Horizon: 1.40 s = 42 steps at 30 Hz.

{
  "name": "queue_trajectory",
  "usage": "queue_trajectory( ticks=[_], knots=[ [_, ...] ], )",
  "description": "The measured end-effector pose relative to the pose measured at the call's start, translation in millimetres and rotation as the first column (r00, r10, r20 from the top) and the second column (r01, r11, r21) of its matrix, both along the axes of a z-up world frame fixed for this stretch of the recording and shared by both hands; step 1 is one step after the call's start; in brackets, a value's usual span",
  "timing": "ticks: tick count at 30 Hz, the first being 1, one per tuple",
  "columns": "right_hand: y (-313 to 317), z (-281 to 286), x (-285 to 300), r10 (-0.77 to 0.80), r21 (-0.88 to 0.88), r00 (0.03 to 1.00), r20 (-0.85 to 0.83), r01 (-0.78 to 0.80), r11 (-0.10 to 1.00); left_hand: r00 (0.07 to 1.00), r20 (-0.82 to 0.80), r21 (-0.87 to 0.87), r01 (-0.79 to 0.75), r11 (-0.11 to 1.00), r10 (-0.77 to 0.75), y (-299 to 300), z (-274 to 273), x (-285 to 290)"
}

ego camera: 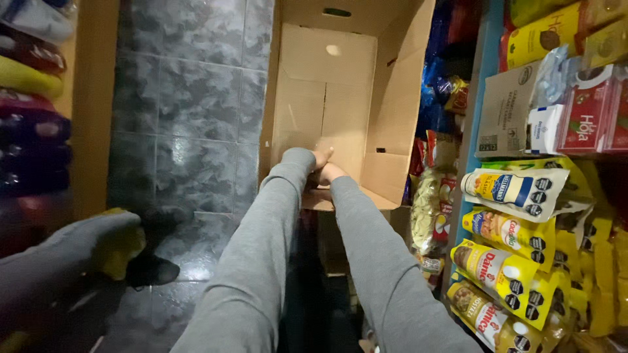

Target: The person picks up chocolate candies and cigarette packs from a storage shelf by hand and places them into a cardboard box.

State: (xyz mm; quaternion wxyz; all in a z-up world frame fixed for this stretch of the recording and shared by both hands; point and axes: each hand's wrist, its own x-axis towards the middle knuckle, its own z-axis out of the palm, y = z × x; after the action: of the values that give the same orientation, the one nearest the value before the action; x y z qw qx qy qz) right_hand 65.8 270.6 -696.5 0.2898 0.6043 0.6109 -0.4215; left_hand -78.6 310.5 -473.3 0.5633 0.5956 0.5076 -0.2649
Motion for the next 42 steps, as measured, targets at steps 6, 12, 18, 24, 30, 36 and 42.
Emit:
queue_trajectory(
  ticks=[6,12,18,24,30,36,42],
  knots=[
    [-20,-6,19,-0.040,0.007,0.998,0.044,0.040,0.999,0.998,-0.008,-0.058,0.054,0.997,-0.055,-2,-19,7],
    [-33,-34,31,-0.094,0.032,0.994,0.062,0.092,0.995,0.983,-0.157,-0.058,0.088,0.994,-0.096,-12,-89,20],
    [-39,-65,27,-0.128,0.063,0.990,0.064,0.124,0.990,0.999,-0.037,-0.144,-0.023,0.989,0.018,-23,-66,2],
    [-27,-27,6,-0.095,0.078,0.994,0.056,0.090,0.993,0.995,0.029,-0.119,0.097,0.988,-0.095,-16,-17,-10],
    [-23,-15,32,0.122,0.101,0.984,0.127,-0.135,0.986,0.995,0.074,0.061,0.058,0.996,-0.063,-17,-94,12],
    [-14,47,56,-0.006,0.458,0.999,-0.052,0.029,0.889,0.913,0.262,0.220,-0.373,0.901,0.314,-23,-184,39],
    [-34,279,60,-0.015,0.723,0.961,-0.278,0.219,0.655,0.627,0.620,0.213,-0.713,0.668,0.472,-44,-23,75]
  ],
)
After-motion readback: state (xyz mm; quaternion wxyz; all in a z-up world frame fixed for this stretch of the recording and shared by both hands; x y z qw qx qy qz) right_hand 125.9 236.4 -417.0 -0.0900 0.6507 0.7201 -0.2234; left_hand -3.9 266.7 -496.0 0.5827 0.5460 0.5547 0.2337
